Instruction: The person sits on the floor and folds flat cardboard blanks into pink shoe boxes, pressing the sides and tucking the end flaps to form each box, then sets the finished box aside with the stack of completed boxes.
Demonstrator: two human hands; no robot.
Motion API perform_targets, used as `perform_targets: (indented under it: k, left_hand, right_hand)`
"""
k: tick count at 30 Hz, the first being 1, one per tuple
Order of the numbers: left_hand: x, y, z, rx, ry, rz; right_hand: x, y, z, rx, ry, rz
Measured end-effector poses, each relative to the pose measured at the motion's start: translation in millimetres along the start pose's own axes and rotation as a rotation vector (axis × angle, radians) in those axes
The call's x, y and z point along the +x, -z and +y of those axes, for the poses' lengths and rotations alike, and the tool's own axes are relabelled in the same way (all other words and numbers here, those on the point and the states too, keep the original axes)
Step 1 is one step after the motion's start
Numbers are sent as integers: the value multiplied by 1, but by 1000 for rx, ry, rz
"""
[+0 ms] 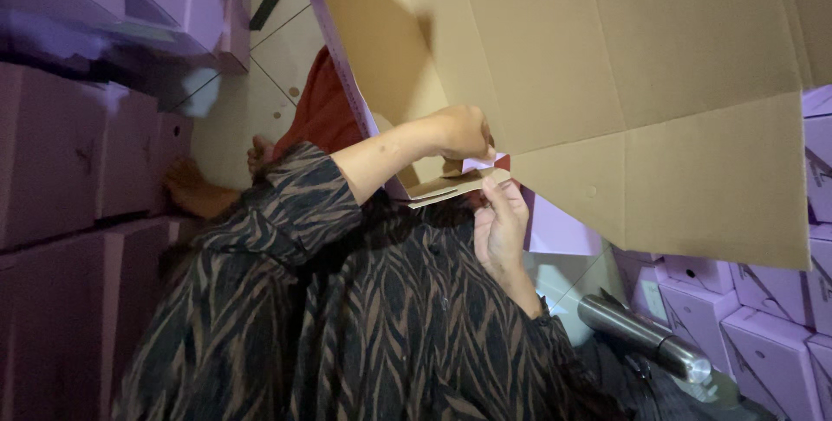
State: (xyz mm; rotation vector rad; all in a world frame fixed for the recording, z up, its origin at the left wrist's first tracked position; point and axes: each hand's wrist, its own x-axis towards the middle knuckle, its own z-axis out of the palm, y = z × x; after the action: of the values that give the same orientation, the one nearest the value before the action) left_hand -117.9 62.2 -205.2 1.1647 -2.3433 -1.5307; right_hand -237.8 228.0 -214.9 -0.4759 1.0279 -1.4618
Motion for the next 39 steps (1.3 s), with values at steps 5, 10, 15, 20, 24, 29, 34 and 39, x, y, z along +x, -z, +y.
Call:
perform_targets:
  k: [5,10,15,20,24,29,34,39]
  left_hand:
    - [-6,3,2,-87,95,-59]
    - [-9,-2,11,-27,109,17]
    - [-7,-7,18,161,127,60]
    - [0,-8,13,154,148,10]
    - [6,-14,7,191,142,-15]
    - [5,-20,3,187,117,-22]
    - [-3,-20,11,122,166,-36]
    - [-16,-14,17,52,120,5]
  right_hand:
    - [2,5,-2,-43,-41,11]
    - [9,18,5,-14,-79,47]
    - [10,27,12,69,-162,123]
    - [13,28,10,66,-182,115]
    - [13,29,9,46,-192,104]
    - [15,38,12,39,-220,144]
    - [18,50,14,1,-234,114]
    - [21,53,5,-107,-293,59]
